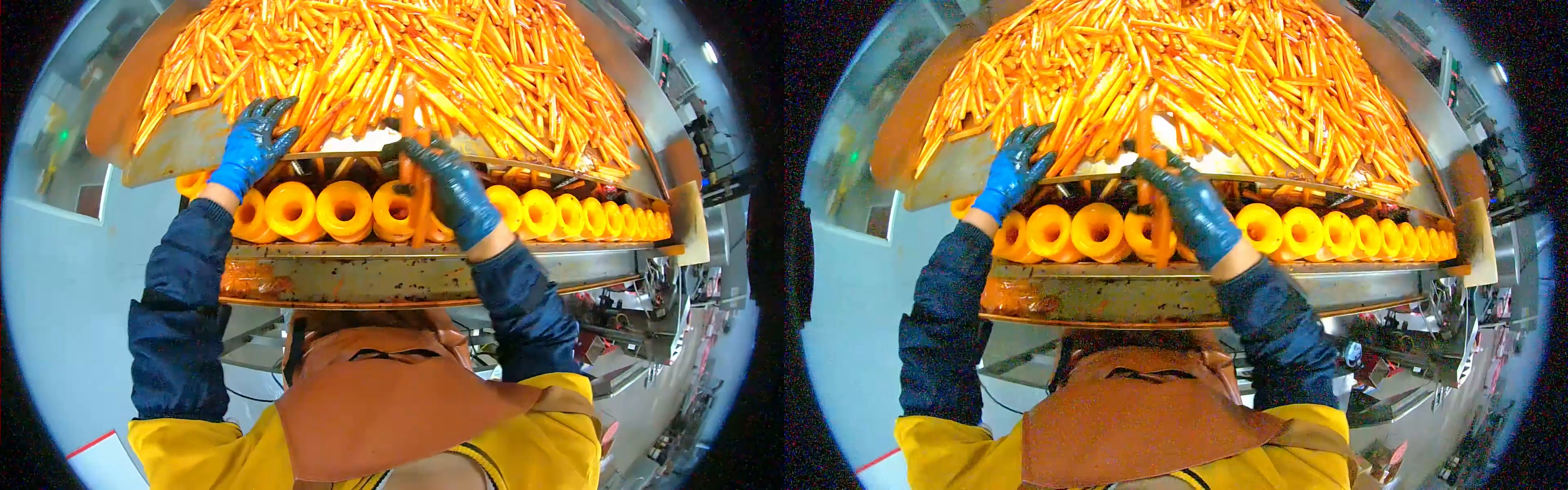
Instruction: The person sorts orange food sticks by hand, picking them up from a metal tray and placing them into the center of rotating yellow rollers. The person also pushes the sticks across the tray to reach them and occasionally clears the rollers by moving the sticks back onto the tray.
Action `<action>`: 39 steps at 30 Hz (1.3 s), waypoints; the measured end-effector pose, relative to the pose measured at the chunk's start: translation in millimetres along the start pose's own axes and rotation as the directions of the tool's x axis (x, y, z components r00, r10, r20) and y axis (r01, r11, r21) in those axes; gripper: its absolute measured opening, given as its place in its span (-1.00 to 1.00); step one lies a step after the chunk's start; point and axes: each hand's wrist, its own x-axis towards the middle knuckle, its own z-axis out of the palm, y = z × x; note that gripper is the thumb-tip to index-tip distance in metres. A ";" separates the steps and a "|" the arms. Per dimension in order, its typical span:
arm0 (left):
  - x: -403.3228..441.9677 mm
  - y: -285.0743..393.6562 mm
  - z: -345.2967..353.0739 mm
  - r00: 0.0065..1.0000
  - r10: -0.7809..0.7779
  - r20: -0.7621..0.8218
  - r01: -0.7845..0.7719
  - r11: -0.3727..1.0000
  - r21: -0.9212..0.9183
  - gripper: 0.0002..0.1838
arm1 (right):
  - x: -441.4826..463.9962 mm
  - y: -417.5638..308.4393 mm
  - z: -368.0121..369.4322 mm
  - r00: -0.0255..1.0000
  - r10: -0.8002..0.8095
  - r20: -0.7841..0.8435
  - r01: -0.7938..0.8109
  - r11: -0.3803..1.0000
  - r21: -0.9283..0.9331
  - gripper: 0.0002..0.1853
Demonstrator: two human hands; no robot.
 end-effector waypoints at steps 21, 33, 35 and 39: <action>0.6 0.5 1.3 0.999 -0.045 -0.020 0.045 0.999 -0.014 -0.48 | 0.2 7.5 62.2 0.808 -0.587 -0.050 0.463 0.685 -0.563 -0.78; 0.6 -0.9 2.6 0.998 -0.066 0.006 0.066 0.998 -0.002 -0.43 | 11.1 42.6 81.8 0.899 -0.397 -0.186 0.413 0.909 0.055 -0.76; -0.2 -3.1 4.6 0.998 -0.063 -0.005 0.063 0.998 -0.010 -0.43 | 17.6 63.5 87.1 0.923 -0.372 -0.095 0.381 0.918 0.107 -0.76; 0.1 2.3 -1.5 0.998 -0.062 -0.020 0.062 0.998 -0.011 -0.47 | 15.8 81.8 76.0 0.970 -0.243 0.008 0.213 0.831 -0.513 -0.79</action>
